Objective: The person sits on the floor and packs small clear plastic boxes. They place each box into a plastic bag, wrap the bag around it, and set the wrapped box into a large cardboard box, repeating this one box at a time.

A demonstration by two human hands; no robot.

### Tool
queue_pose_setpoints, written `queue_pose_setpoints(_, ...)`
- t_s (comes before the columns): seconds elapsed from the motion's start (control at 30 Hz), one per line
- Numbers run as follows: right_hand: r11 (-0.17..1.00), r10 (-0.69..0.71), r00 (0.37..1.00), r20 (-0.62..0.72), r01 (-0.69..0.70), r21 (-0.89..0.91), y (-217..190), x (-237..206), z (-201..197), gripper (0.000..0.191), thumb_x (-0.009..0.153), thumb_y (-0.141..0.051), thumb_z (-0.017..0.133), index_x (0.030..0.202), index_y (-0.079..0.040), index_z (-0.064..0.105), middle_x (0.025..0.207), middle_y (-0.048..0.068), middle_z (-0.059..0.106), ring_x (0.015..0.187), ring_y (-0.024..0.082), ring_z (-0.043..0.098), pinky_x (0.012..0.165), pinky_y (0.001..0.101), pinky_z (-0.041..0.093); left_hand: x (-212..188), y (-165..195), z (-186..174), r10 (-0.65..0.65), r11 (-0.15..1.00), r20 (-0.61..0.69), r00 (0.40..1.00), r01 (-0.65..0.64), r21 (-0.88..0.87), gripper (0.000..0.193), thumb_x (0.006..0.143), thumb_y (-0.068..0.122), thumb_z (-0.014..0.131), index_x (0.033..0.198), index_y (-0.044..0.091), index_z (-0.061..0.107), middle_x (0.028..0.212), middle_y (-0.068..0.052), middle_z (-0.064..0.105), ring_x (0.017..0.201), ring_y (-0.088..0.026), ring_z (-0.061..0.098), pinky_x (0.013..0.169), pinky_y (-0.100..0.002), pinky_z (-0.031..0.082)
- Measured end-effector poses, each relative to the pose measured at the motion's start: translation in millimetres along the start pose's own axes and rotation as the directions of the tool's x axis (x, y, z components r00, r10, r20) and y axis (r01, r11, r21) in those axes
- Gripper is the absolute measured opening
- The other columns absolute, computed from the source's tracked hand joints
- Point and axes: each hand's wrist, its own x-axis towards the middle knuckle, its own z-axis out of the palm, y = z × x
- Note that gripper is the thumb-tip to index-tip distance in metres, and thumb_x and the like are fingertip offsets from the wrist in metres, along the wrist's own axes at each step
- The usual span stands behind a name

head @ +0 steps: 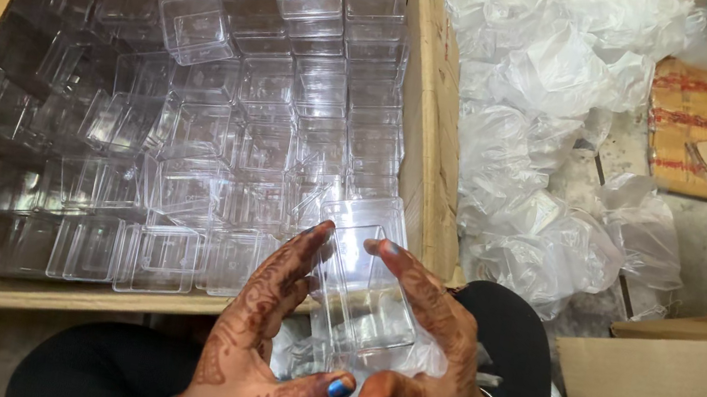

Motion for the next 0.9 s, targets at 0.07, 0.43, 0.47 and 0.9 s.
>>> queue_pose_setpoints(0.07,0.999,0.039,0.999,0.009,-0.039,-0.007,1.0,0.1,1.5,0.104,0.083,-0.062,0.08,0.16,-0.002,0.044,0.157,0.025,0.056,0.145,0.035,0.058,0.125,0.0444,0.045,-0.6,-3.7,2.3,0.014,0.999,-0.021,1.0,-0.015,-0.044,0.108,0.074,0.037,0.093,0.16,0.006,0.035,0.173,-0.018,0.028,0.159,-0.035,0.024,0.129,-0.056,0.023)
queue_pose_setpoints(0.43,1.0,0.023,0.998,-0.056,-0.023,0.006,8.1,-4.8,1.5,0.103,0.087,-0.063,0.078,0.157,0.003,0.043,0.153,0.029,0.057,0.142,0.041,0.06,0.118,0.0469,0.051,-0.2,-15.1,-4.7,0.194,0.981,0.114,0.974,-0.196,0.002,0.095,0.081,0.024,0.093,0.161,0.017,0.043,0.181,-0.024,0.021,0.169,-0.04,0.019,0.135,-0.058,0.026)
queue_pose_setpoints(0.47,1.0,0.027,0.998,-0.051,-0.027,-0.005,10.1,-5.6,-0.8,0.1,0.088,-0.062,0.077,0.159,0.001,0.044,0.154,0.028,0.058,0.14,0.041,0.06,0.118,0.047,0.049,-0.5,-14.6,-2.8,0.177,0.982,0.111,0.978,-0.168,-0.089,0.092,0.083,0.02,0.093,0.16,0.015,0.043,0.181,-0.024,0.02,0.171,-0.041,0.019,0.134,-0.059,0.026)
queue_pose_setpoints(0.9,0.997,-0.016,0.998,-0.065,0.02,0.07,13.6,-12.3,-4.6,0.094,0.087,-0.058,0.079,0.163,-0.015,0.045,0.163,0.018,0.049,0.148,0.049,0.056,0.124,0.0546,0.047,-10.2,2.2,8.2,0.173,0.982,0.019,0.985,-0.174,0.068,0.09,0.078,0.017,0.088,0.157,0.009,0.046,0.177,-0.025,0.024,0.162,-0.04,0.018,0.132,-0.056,0.018)
